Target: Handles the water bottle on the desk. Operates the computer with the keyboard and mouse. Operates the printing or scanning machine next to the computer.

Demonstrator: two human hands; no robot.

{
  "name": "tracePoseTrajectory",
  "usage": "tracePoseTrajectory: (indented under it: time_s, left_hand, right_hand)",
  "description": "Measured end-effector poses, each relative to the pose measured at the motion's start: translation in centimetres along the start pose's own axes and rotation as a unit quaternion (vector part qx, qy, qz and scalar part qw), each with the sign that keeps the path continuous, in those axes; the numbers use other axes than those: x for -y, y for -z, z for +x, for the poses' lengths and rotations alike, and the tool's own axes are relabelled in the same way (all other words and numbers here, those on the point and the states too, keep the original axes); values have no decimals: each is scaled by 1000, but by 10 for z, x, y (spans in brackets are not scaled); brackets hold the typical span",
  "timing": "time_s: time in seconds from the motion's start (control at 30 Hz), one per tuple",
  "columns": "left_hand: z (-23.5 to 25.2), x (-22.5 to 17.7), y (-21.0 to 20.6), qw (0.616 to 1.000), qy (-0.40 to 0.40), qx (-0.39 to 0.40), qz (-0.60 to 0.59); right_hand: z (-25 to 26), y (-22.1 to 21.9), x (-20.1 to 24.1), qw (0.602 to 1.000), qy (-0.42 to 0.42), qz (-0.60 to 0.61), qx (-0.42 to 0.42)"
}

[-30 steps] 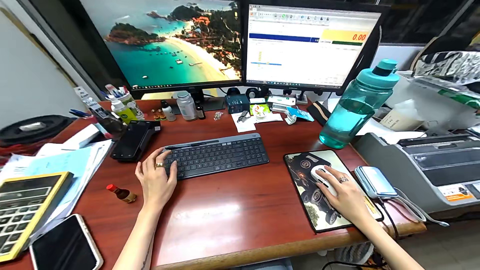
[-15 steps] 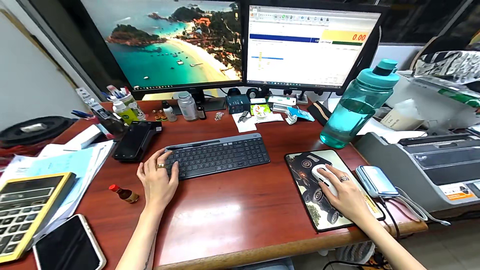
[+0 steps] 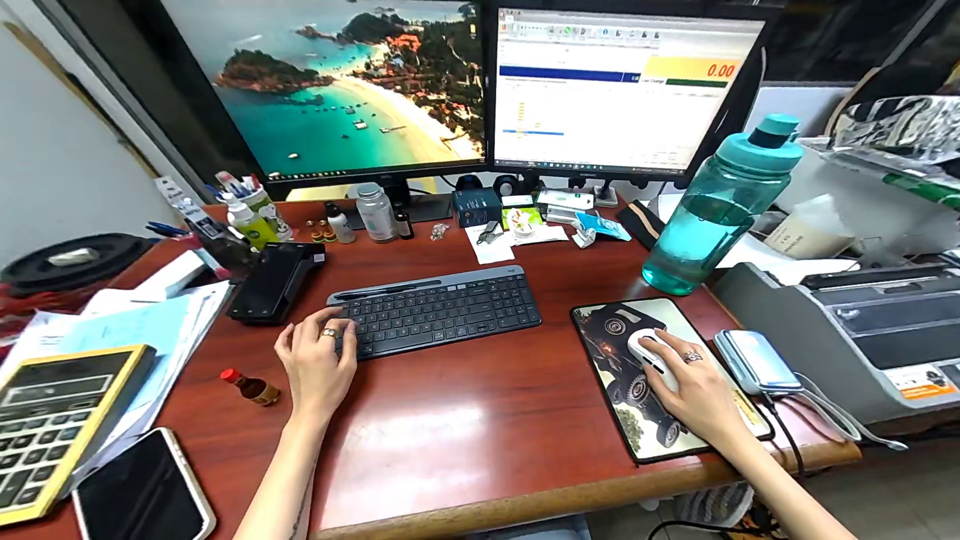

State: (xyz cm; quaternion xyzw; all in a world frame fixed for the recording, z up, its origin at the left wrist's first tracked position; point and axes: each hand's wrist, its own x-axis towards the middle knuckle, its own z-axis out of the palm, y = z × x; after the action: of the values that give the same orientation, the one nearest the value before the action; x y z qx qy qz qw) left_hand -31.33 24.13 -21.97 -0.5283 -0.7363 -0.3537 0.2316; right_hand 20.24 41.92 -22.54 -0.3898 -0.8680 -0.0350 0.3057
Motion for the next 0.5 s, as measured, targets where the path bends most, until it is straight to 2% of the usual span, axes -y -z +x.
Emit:
tracePoseTrajectory:
  time_s: [0.3, 0.5]
  left_hand:
    - [-1, -4, 0, 1000, -10, -24, 11]
    - [-3, -5, -2, 996, -33, -71, 30]
  right_hand:
    - [-1, -1, -1, 1000, 4, -1, -4]
    - [-1, -1, -1, 1000, 5, 1, -9]
